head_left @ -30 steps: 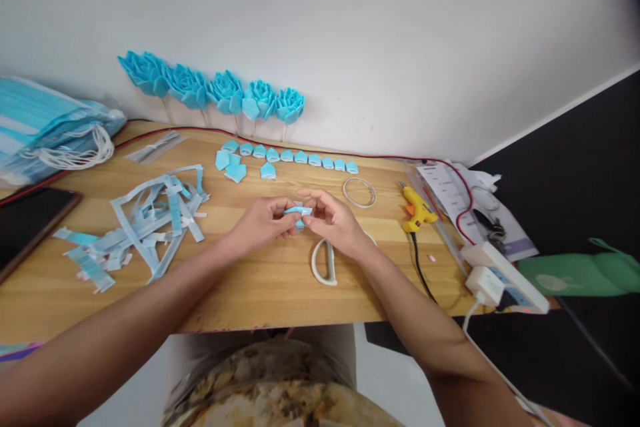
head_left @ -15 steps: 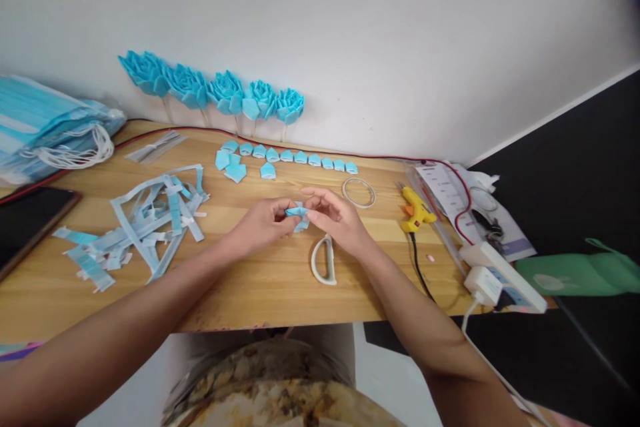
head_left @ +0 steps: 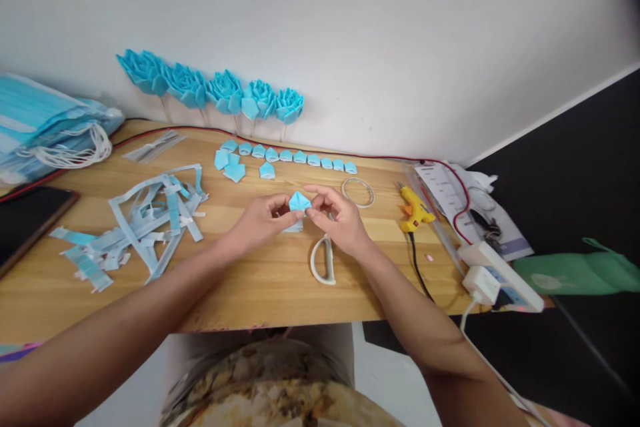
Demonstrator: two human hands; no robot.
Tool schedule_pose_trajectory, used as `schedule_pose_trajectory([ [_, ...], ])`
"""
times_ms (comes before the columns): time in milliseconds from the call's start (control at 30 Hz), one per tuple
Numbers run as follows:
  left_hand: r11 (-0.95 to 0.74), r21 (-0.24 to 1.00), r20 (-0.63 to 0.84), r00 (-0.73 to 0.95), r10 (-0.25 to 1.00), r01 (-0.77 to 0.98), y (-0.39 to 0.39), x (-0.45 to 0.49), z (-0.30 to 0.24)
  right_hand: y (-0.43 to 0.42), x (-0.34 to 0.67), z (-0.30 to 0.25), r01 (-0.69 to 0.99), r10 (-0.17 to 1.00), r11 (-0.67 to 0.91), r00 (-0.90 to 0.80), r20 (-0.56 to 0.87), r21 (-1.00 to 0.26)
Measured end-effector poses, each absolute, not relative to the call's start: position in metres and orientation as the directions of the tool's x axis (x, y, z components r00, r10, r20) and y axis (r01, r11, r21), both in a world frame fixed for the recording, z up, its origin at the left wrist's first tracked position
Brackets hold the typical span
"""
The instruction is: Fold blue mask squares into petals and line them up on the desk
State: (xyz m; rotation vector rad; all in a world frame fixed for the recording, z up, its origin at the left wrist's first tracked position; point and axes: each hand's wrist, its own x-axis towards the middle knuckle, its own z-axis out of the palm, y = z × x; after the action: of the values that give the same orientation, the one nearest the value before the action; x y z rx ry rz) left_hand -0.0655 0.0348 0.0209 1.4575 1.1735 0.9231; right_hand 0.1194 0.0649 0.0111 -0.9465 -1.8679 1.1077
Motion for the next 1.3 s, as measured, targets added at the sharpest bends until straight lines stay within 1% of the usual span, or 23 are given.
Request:
schedule_pose_trajectory([
  [233,-0.02,0.98,-0.025,0.222,0.975,0.198,0.036,-0.066,0.016,0.064,0.122,0.013,0.198,0.878,0.249,-0.459,0.135,-0.948],
  [333,-0.039,0.972,-0.014,0.224,0.975,0.232,0.036,-0.066,0.012,0.064,0.122,0.013,0.192,0.864,0.277,-0.477,0.157,-0.942],
  [433,-0.045,0.966,-0.017,0.236,0.972,0.256,0.035,-0.065,0.011,0.064,0.121,0.011,0.197,0.87,0.315,-0.45,0.2,-0.928],
  [600,-0.027,0.968,-0.032,0.229,0.973,0.251,0.034,-0.064,0.015,0.063,0.118,0.009,0.174,0.875,0.32,-0.43,0.221,-0.931],
  [733,-0.028,0.969,-0.024,0.209,0.978,0.244,0.034,-0.065,0.015,0.066,0.123,0.011,0.232,0.89,0.322,-0.403,0.211,-0.918],
  [833,-0.005,0.973,-0.033,0.163,0.986,0.229,0.036,-0.066,0.016,0.074,0.135,0.016,0.388,0.915,0.354,-0.332,0.229,-0.851],
  [933,0.024,0.974,-0.054,0.126,0.991,0.225,0.037,-0.067,0.02,0.081,0.149,0.024,0.601,0.915,0.399,-0.315,0.253,-0.692],
  [1000,0.034,0.973,-0.062,0.114,0.992,0.228,0.037,-0.067,0.022,0.084,0.155,0.028,0.691,0.901,0.428,-0.375,0.218,-0.583],
  [1100,0.039,0.973,-0.064,0.102,0.993,0.228,0.038,-0.067,0.021,0.085,0.157,0.031,0.734,0.861,0.477,-0.502,0.087,-0.484],
  [1200,0.043,0.976,-0.064,0.092,0.994,0.213,0.038,-0.067,0.019,0.083,0.155,0.03,0.732,0.827,0.484,-0.561,-0.023,-0.479],
  [1300,0.043,0.977,-0.065,0.097,0.993,0.209,0.037,-0.067,0.019,0.081,0.152,0.029,0.744,0.826,0.475,-0.562,-0.055,-0.47],
])
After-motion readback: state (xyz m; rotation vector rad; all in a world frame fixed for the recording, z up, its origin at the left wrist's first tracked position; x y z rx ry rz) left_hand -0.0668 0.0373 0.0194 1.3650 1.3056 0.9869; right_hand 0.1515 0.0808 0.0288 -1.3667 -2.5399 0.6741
